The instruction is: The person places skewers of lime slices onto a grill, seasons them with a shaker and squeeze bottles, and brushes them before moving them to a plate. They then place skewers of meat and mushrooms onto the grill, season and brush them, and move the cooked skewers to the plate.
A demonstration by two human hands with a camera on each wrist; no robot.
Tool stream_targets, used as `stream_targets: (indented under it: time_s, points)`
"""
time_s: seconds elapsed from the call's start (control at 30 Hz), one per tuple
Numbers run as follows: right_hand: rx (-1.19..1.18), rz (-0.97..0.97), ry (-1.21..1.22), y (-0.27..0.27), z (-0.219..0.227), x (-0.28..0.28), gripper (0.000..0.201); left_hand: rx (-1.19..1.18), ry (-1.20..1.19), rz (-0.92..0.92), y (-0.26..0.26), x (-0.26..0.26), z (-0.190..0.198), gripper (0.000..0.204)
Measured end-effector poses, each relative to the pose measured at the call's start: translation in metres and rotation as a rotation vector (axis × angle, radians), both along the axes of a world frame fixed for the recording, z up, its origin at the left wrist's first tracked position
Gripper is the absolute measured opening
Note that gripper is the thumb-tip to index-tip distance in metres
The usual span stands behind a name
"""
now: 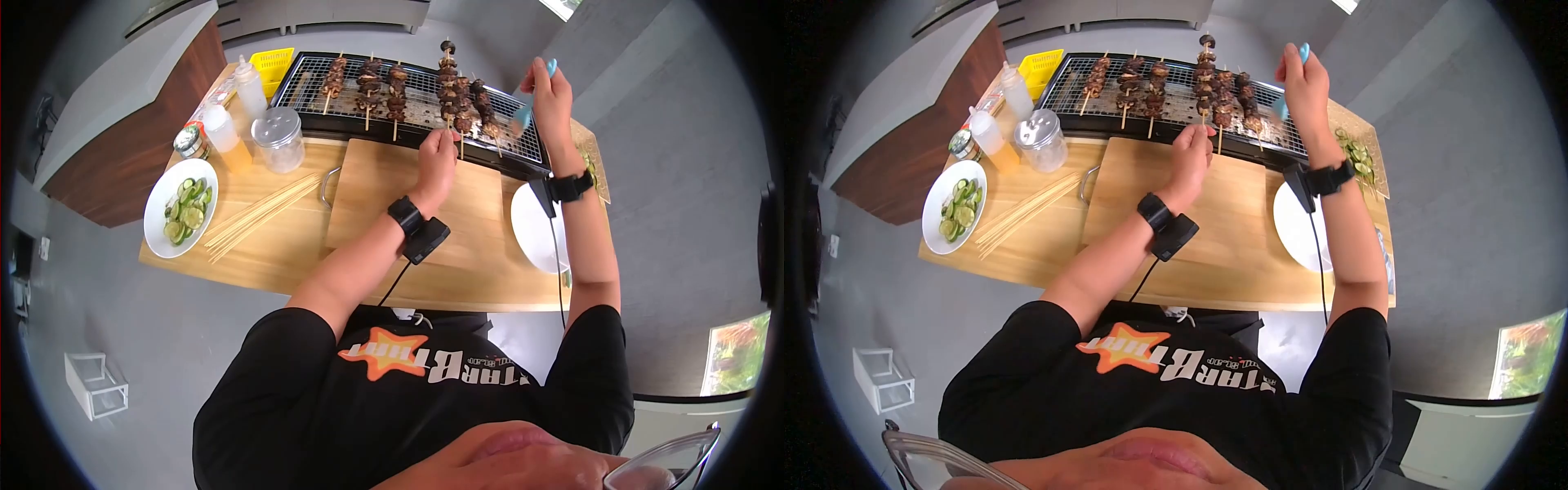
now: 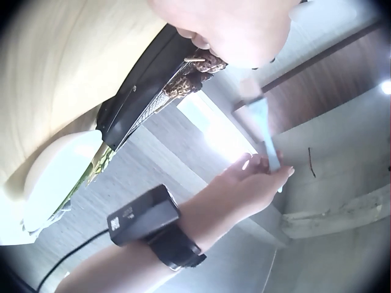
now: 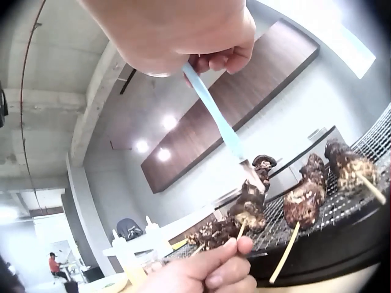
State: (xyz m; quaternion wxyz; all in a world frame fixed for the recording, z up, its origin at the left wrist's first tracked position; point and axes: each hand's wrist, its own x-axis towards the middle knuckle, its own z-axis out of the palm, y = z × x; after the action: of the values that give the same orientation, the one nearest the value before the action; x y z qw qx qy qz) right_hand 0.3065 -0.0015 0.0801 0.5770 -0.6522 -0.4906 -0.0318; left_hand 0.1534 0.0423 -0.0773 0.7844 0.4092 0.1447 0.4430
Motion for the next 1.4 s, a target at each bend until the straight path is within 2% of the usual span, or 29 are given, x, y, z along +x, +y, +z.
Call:
stream_targets:
  time_s: [0.03,0.13,0.17,0.27,0.37,0.5,0.6,0.7,0.8,0.9,0.93,1.03,1.13,1.23,1.33,1.4]
  points:
    - [-0.003,0.016,0.062,0.0,0.004,0.009,0.028,0.012,-0.024,-0.047,-0.003,-0.005,0.006,0.023]
    - [-0.044,-0.089,-0.095,0.011,0.001,0.034,0.036,0.055,-0.053,-0.192,-0.006,-0.011,0.014,0.023]
    - [-0.131,-0.111,-0.082,0.01,0.004,0.035,0.043,0.075,-0.066,-0.236,-0.006,-0.011,0.015,0.022]
    - [-0.077,-0.156,-0.178,0.024,0.0,0.05,0.041,0.159,-0.062,-0.332,-0.008,-0.013,0.018,0.021]
    - [-0.264,-0.073,0.212,0.017,0.012,0.042,0.037,0.215,-0.046,-0.368,-0.009,-0.014,0.018,0.021]
    - [-0.209,-0.026,0.271,0.016,0.001,0.038,0.036,0.191,-0.054,-0.372,-0.007,-0.012,0.015,0.021]
    - [-0.189,-0.096,0.229,0.013,0.0,0.039,0.037,0.224,-0.015,-0.274,-0.009,-0.014,0.018,0.022]
    - [-0.073,-0.058,0.163,0.014,-0.009,0.052,0.041,0.193,0.025,-0.036,-0.007,-0.012,0.017,0.022]
    - [-0.068,-0.003,0.211,0.008,-0.005,0.036,0.046,0.293,0.132,0.198,0.004,-0.007,0.005,0.021]
    - [-0.041,-0.054,-0.011,0.01,-0.013,0.042,0.048,0.275,0.165,0.314,0.011,-0.002,-0.003,0.02]
    - [-0.038,-0.085,-0.091,0.01,-0.011,0.038,0.048,0.245,0.166,0.319,0.013,-0.002,-0.005,0.019]
    - [-0.049,-0.085,-0.032,0.007,-0.003,0.021,0.047,0.158,0.171,0.328,0.016,0.0,-0.01,0.019]
    - [0.088,0.081,0.151,0.019,-0.007,0.01,0.037,0.08,0.171,0.308,0.017,-0.002,-0.01,0.018]
    - [0.133,0.177,0.032,0.042,-0.018,0.006,0.026,-0.025,0.132,0.254,0.014,-0.004,-0.006,0.018]
    - [-0.024,0.218,-0.055,0.061,-0.039,0.009,0.021,-0.13,0.105,0.199,0.012,-0.008,0.002,0.018]
    - [-0.195,0.242,-0.021,0.064,-0.045,0.003,0.023,-0.149,0.101,0.189,0.013,-0.009,0.003,0.018]
